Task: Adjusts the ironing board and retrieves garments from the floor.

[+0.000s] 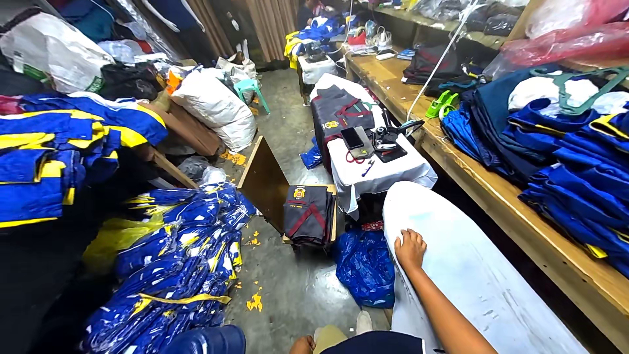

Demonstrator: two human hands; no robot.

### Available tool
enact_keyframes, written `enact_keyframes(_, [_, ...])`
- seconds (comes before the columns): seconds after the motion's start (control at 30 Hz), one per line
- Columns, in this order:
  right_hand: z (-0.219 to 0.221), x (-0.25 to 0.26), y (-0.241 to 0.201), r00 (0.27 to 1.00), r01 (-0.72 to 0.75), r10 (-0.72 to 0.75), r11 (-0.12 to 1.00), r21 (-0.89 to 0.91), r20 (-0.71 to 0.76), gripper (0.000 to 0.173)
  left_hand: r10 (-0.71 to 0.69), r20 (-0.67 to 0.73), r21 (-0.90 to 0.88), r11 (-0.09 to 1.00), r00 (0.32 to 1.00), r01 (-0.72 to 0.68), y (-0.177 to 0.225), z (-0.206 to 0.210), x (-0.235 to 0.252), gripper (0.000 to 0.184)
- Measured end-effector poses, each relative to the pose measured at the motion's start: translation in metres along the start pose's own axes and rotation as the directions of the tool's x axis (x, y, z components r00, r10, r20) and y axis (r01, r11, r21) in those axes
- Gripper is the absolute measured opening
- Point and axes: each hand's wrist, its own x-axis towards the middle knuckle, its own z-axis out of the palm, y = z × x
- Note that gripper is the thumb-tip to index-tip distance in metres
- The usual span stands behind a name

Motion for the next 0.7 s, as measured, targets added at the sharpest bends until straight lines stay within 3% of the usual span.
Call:
enact_keyframes(0.27, [-0.003, -0.001, -0.001, 1.000, 0.019, -0.019, 0.999, 0.027, 0.015, 0.038, -0.019, 0.001, -0.043, 0.999, 1.000, 0.019, 0.001, -0.002, -0.010, 0.036])
enact_keyframes(0.7, [0.000, 0.001, 0.001, 1.000, 0.015, -0.015, 1.000, 0.006, -0.002, 0.037, -0.056, 0.038, 0.071, 0.996, 0.998, 0.053, 0.000, -0.002, -0.015, 0.037])
